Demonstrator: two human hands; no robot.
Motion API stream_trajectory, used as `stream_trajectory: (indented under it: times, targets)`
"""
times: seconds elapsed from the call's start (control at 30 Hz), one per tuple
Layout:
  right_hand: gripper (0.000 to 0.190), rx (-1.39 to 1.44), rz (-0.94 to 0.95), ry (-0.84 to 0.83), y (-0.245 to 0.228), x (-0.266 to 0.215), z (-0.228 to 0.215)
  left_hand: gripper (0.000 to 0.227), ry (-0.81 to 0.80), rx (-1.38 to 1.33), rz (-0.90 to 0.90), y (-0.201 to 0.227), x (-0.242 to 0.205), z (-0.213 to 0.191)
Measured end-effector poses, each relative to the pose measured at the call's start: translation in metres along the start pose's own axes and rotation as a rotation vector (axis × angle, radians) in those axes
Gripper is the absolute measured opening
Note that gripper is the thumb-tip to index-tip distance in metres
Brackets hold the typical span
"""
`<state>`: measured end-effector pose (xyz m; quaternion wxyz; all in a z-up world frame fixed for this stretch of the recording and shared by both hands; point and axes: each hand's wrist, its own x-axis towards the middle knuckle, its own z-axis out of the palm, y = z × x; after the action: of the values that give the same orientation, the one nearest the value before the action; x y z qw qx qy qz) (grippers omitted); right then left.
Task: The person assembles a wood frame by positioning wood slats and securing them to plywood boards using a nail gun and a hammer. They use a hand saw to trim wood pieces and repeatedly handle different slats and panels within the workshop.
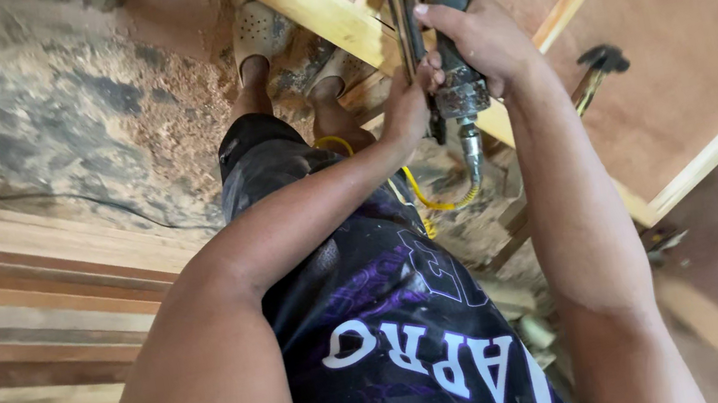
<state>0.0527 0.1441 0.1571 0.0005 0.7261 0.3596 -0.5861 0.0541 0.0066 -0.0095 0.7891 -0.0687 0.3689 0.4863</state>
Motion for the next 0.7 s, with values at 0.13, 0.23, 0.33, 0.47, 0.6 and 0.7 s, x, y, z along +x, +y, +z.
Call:
stream_trajectory:
  times: [0.13,0.23,0.33,0.47,0.6,0.7]
  targets:
    - [0.030,-0.106,-0.002,-0.019,-0.013,-0.004,0.008,0.019,-0.038,-0.118,0.010,0.007,-0.005,0.012]
    - [0.032,-0.290,0.055,0.021,-0.029,-0.003,0.011,0.019,-0.001,-0.199,-0.032,0.011,-0.007,0.024]
    - [0.032,-0.298,0.041,-0.002,-0.030,-0.002,0.013,0.021,-0.006,-0.209,-0.016,0.013,-0.008,0.030]
    - [0.029,-0.184,0.027,-0.066,-0.023,0.000,0.014,0.021,0.053,-0.141,-0.034,0.017,-0.016,0.027]
    - [0.031,-0.251,0.020,-0.055,-0.020,0.002,0.015,0.022,0.063,-0.081,-0.010,0.021,-0.018,0.026]
    - [0.034,-0.252,0.021,-0.048,-0.021,0.002,0.011,0.023,0.035,-0.157,-0.065,0.025,-0.021,0.028]
